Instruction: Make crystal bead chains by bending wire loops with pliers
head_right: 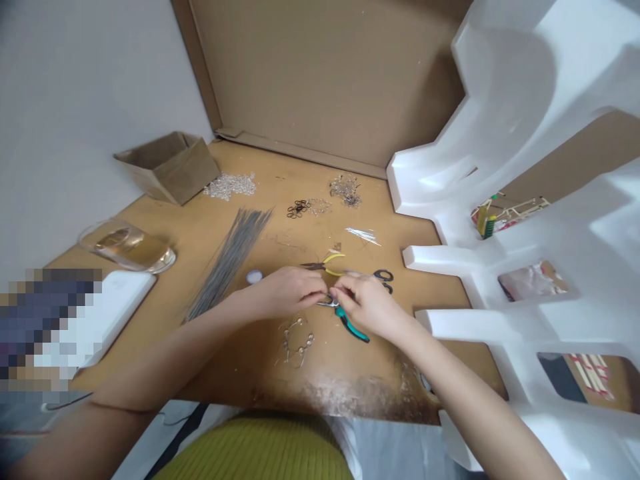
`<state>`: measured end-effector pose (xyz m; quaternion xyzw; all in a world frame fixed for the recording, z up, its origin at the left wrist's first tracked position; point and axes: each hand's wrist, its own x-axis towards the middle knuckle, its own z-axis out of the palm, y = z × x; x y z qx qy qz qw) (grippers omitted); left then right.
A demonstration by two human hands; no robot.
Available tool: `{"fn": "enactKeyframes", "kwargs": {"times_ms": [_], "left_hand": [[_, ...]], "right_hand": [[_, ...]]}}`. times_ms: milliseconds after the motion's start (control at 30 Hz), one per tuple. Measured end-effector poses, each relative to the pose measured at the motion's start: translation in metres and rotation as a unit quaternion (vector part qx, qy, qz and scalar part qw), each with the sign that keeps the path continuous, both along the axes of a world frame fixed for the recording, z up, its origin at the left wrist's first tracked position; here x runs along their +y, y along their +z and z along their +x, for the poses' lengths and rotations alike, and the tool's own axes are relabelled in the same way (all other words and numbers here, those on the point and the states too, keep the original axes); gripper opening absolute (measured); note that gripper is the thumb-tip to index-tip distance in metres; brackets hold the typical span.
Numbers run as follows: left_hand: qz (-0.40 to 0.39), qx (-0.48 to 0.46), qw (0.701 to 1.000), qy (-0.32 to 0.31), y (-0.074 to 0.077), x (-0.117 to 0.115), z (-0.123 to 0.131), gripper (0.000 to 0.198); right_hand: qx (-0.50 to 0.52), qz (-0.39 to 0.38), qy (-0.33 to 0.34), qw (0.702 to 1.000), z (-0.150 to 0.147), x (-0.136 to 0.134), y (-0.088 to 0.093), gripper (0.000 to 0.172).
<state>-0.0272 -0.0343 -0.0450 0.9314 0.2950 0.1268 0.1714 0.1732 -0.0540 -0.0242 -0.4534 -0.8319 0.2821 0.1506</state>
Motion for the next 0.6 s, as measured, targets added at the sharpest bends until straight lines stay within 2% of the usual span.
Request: {"fn": "enactKeyframes", "kwargs": {"times_ms": [67, 133, 200, 267, 367, 433, 467, 500, 533, 600], "left_hand": [[0.012, -0.006, 1.000, 0.007, -0.001, 0.001, 0.001, 0.026], [0.026, -0.012, 0.999, 0.015, -0.002, 0.001, 0.002, 0.026], [0.031, -0.028, 0.998, 0.037, -0.004, 0.000, 0.004, 0.027], [0.023, -0.065, 0.995, 0.066, -0.006, -0.001, 0.007, 0.026], [-0.007, -0.144, 0.983, 0.115, -0.008, -0.002, 0.009, 0.023], [-0.062, -0.192, 0.969, 0.145, -0.008, -0.001, 0.008, 0.018], [-0.107, -0.206, 0.962, 0.148, -0.007, 0.000, 0.007, 0.016], [-0.159, -0.211, 0.954, 0.141, -0.007, 0.002, 0.005, 0.014], [-0.205, -0.210, 0.948, 0.126, -0.006, 0.003, 0.003, 0.013], [-0.251, -0.194, 0.944, 0.094, -0.005, 0.007, -0.001, 0.012]], "right_hand": [[0.049, -0.072, -0.050, 0.995, 0.002, 0.001, -0.003, 0.022], [0.151, -0.203, -0.109, 0.961, 0.002, 0.001, -0.007, 0.022], [0.276, -0.336, -0.157, 0.887, -0.001, 0.000, -0.010, 0.023], [0.386, -0.423, -0.177, 0.800, -0.008, -0.003, -0.013, 0.024], [0.501, -0.484, -0.177, 0.695, -0.020, -0.011, -0.018, 0.023], [0.540, -0.492, -0.172, 0.661, -0.023, -0.015, -0.021, 0.022], [0.539, -0.488, -0.166, 0.666, -0.022, -0.016, -0.022, 0.022], [0.520, -0.477, -0.158, 0.690, -0.020, -0.015, -0.023, 0.022], [0.482, -0.459, -0.149, 0.732, -0.016, -0.013, -0.023, 0.022], [0.357, -0.382, -0.138, 0.841, -0.005, -0.006, -0.020, 0.024]]}}
